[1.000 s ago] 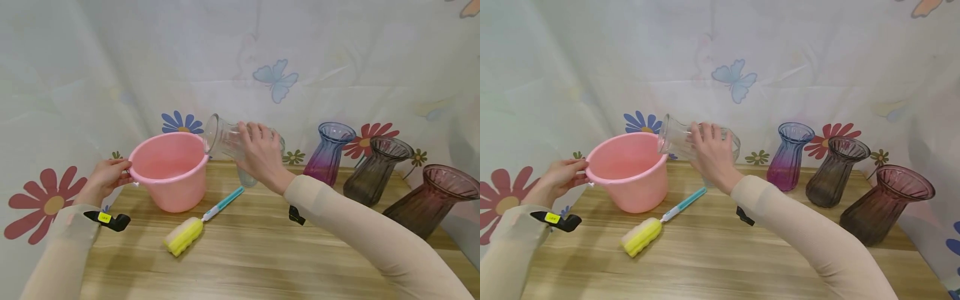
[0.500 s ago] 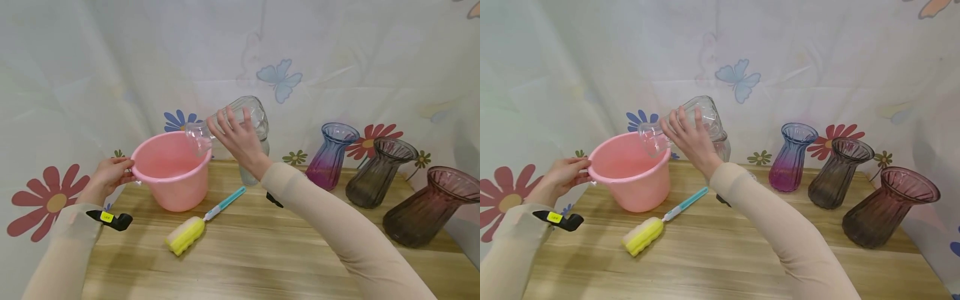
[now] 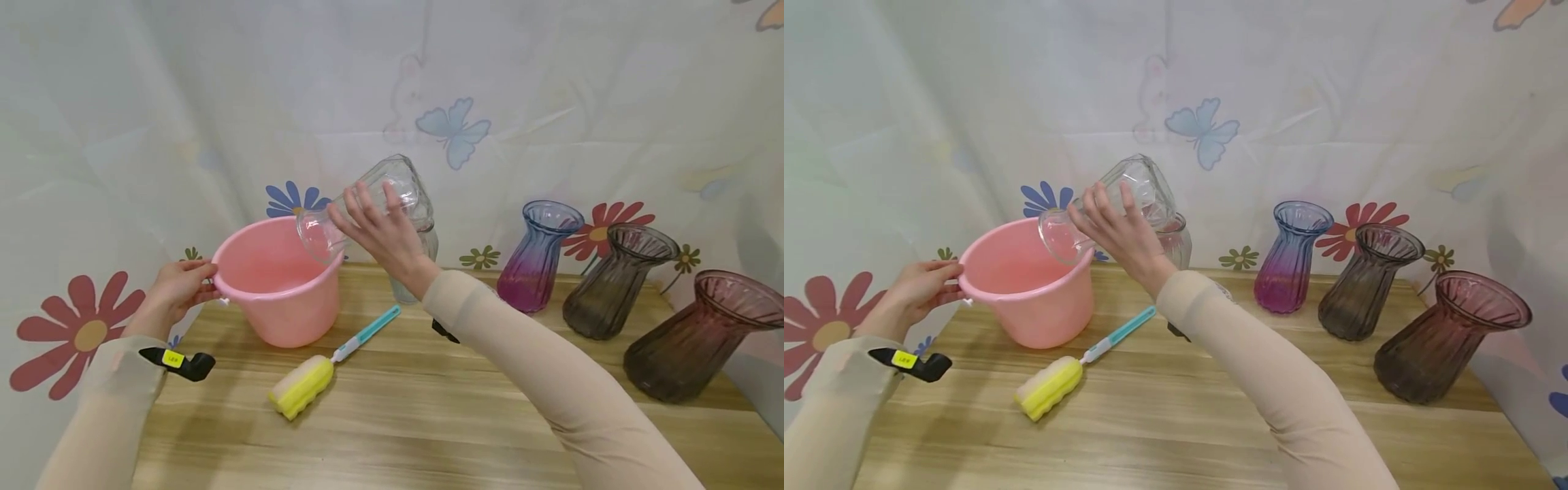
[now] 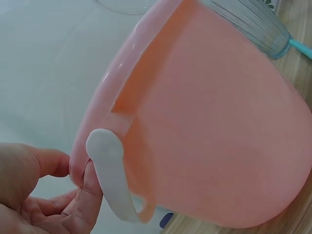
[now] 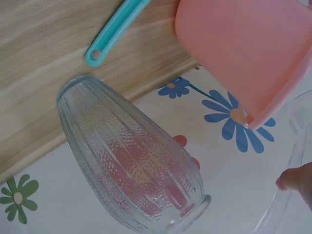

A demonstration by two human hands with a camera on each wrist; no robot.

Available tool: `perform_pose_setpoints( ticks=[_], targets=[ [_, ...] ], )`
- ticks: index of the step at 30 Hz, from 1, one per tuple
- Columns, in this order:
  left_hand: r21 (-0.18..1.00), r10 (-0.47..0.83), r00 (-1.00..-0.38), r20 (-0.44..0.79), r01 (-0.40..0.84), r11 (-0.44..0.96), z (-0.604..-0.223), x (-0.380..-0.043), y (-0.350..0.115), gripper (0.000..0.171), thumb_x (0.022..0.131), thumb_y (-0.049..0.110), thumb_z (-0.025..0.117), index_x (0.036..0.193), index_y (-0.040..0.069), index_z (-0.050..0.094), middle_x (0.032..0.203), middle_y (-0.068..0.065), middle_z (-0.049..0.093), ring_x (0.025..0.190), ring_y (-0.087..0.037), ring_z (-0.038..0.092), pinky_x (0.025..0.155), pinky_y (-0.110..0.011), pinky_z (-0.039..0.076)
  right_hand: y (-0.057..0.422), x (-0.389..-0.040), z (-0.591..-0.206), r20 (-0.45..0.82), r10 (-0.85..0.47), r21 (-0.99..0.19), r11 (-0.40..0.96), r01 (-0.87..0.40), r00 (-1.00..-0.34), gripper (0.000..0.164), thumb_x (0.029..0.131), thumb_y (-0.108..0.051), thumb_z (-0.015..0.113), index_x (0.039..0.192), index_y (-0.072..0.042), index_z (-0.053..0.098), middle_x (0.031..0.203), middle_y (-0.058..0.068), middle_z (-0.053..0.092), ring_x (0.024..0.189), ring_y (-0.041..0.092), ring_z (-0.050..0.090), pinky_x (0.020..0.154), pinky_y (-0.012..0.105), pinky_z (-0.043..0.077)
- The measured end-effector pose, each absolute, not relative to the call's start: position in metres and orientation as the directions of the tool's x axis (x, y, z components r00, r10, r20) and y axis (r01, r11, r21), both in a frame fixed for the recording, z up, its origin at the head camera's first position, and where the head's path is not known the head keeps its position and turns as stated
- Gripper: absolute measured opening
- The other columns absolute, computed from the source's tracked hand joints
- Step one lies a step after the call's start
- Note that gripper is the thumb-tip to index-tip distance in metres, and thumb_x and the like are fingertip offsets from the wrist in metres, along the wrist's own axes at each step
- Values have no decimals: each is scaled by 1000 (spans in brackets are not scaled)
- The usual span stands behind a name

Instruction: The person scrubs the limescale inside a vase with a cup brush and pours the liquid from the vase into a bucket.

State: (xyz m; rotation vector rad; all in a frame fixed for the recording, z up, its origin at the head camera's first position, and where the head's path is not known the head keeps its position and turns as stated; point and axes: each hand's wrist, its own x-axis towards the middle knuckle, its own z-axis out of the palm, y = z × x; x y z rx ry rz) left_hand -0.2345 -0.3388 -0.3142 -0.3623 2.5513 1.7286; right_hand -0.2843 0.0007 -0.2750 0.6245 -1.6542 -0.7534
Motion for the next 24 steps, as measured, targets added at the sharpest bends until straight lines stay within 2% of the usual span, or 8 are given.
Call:
perform_pose_setpoints(
  ticks=[5,8,10,12,15,17,20,24],
  targets=[
    [885,-176,-975,-136,-199,420,-311,-234,-336,61,96,30,40,141,-8,23,123,-26,43,68,-2,62,70,-22,53,8,-284,-276,718,-679,669,734,-117,-152,64,78,-19,59,137,-26,34,131,7,43,122,25,40,97,51,33],
    [836,-201,-978,-56,-156,526,-308,-233,-334,62,95,31,42,138,-10,26,126,-30,42,81,-12,64,73,-27,54,14,-280,-273,762,-629,595,773,-220,-152,70,76,-28,66,138,-24,35,131,8,44,121,27,42,96,53,33],
    [780,-235,-972,32,-122,614,-304,-231,-329,61,93,33,43,136,-8,30,128,-30,42,97,-25,60,79,-36,53,18,-277,-270,799,-581,524,799,-294,-157,78,71,-36,72,137,-21,36,129,9,45,120,29,42,94,53,33],
    [735,-267,-951,154,-71,674,-299,-230,-317,58,91,33,45,134,-5,36,130,-27,43,110,-36,50,87,-45,48,22,-272,-267,832,-529,448,817,-364,-164,87,64,-44,76,137,-19,36,127,10,46,118,30,42,93,53,33],
    [681,-245,-908,340,58,730,-290,-229,-290,51,90,33,49,131,2,44,129,-21,46,116,-38,44,92,-52,42,27,-265,-263,872,-459,352,827,-438,-167,92,60,-49,77,136,-15,37,124,10,48,115,29,44,90,51,36],
    [648,-167,-870,465,205,734,-286,-230,-269,46,89,28,55,127,4,49,127,-17,50,114,-35,46,93,-51,42,29,-259,-263,884,-433,303,819,-487,-178,94,60,-53,76,135,-13,37,124,10,49,113,28,46,88,48,39],
    [566,34,-799,601,455,688,-285,-230,-237,48,85,19,63,127,4,49,125,-15,53,114,-31,50,95,-47,41,33,-247,-266,884,-413,219,781,-585,-220,97,60,-56,75,135,-10,36,123,10,49,109,28,49,83,44,42],
    [533,279,-735,618,652,539,-293,-224,-201,68,80,16,70,139,15,37,135,-8,48,122,-28,48,99,-46,39,37,-233,-274,843,-427,87,708,-701,-326,95,61,-55,74,133,-5,36,120,12,51,103,27,53,80,42,47]
  ],
)
